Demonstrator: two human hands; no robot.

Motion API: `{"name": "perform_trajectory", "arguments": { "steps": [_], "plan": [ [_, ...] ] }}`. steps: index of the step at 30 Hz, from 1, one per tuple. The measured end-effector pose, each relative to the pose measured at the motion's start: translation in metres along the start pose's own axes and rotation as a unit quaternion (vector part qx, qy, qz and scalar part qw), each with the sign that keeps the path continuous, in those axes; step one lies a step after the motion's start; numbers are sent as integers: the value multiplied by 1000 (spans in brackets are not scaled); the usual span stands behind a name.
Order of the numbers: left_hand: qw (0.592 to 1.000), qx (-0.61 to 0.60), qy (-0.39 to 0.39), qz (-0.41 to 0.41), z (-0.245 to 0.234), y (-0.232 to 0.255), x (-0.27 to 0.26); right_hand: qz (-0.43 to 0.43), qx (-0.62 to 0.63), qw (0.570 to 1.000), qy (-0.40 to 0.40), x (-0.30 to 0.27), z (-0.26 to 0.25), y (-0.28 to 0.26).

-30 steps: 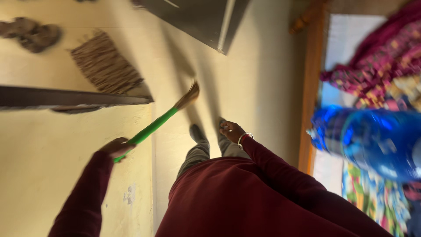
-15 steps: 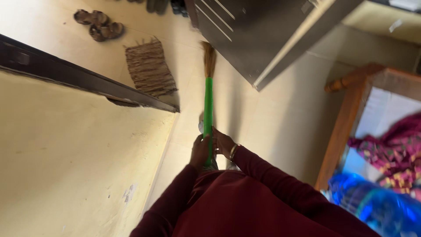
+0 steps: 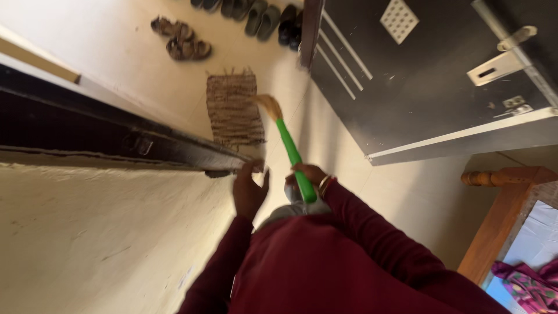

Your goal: The person sits on the floor and wipes a red plastic chair with a cloth. They then wipe a yellow wooden table frame and a pink tabletop. Finally, they sweep the tiled floor with a broom.

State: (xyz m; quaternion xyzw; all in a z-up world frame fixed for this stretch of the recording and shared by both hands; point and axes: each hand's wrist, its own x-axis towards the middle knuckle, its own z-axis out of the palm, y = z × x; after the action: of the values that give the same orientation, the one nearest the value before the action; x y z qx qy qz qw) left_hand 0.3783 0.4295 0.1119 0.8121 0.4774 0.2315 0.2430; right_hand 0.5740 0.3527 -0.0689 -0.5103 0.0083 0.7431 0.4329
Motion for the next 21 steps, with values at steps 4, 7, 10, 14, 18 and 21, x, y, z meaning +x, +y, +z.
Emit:
{"name": "perform_trajectory", "arguments": {
  "steps": [4, 7, 10, 14, 18, 21],
  "plan": [
    [990, 27, 102, 97, -51, -21, 43, 7, -43, 998, 53, -8, 18, -35],
    [990, 0, 102, 94, -59, -24, 47, -16, -4, 1000, 25, -15, 14, -54],
    [986, 49, 109, 118, -59, -23, 50, -30, -23, 998, 49, -28, 7, -67],
    [982, 71, 115, 134, -46, -25, 53, -41, -63, 995, 68, -23, -13, -66],
    [984, 102, 91, 116, -50, -24, 51, -39, -45, 996, 61, -3, -21, -61],
    [985, 111, 91, 100, -51, -19, 52, -24, -42, 996, 72, -10, -20, -67]
  ]
}}
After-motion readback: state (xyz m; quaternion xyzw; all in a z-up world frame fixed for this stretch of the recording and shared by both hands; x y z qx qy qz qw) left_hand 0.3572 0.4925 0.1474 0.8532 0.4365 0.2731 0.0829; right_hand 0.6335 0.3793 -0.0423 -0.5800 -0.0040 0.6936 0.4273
